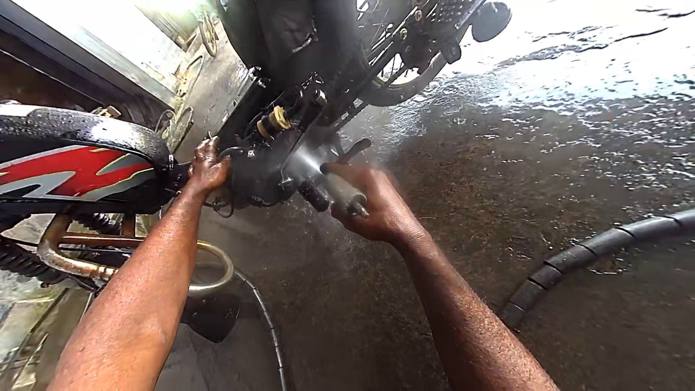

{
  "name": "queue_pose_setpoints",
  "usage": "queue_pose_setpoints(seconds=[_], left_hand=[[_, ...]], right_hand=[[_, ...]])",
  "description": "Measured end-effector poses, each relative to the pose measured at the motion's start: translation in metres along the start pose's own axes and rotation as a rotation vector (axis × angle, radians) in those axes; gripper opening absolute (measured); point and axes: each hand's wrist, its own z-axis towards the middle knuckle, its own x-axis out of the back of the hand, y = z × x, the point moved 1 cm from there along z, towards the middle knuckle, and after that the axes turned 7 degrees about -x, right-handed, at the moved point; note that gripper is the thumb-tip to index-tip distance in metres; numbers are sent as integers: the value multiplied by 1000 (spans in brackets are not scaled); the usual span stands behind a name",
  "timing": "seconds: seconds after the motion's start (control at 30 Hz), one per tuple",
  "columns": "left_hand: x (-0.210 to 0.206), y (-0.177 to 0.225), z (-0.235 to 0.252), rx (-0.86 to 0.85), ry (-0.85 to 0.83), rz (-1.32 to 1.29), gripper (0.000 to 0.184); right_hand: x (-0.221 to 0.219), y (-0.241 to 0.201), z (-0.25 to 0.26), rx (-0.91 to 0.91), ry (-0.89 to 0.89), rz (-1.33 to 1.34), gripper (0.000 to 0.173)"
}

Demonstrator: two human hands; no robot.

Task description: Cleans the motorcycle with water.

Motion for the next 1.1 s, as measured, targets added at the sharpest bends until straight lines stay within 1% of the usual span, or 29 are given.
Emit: queue_pose_setpoints(seconds=[0.13,0.23,0.4,0.5,0.6,0.67,0.73,0.83,0.87,0.93,1.03,1.1], left_hand=[[0,-1,-1,-16,-3,-5,64],[2,1,-1,3,-23,6,65],[0,-3,2,19,-22,13,66],[-1,-7,4,15,-15,6,67],[-2,-11,6,26,-20,10,67],[-2,-12,7,26,-24,14,67],[-2,-12,7,29,-25,12,67],[-2,-9,6,42,-27,17,66],[-1,-7,5,42,-30,22,66],[-1,-6,4,40,-33,25,66],[-1,-8,7,45,-27,37,68],[0,-2,3,51,-35,44,68]], right_hand=[[1,2,-1,-21,-4,-32,62],[-1,1,-3,-8,0,-31,63],[-6,-5,-5,-1,-44,-54,62],[-5,-5,-6,-37,-76,-74,63],[-2,-5,-6,-74,-80,-107,60],[1,-6,-7,-65,-73,-103,60],[4,-7,-7,-48,-62,-78,63],[8,0,-6,-20,-39,-50,63],[10,5,-6,-42,-47,-63,62],[15,13,-6,-150,-93,-128,57],[19,29,-7,-321,-148,-256,42],[21,34,-10,-383,-173,-277,41]])
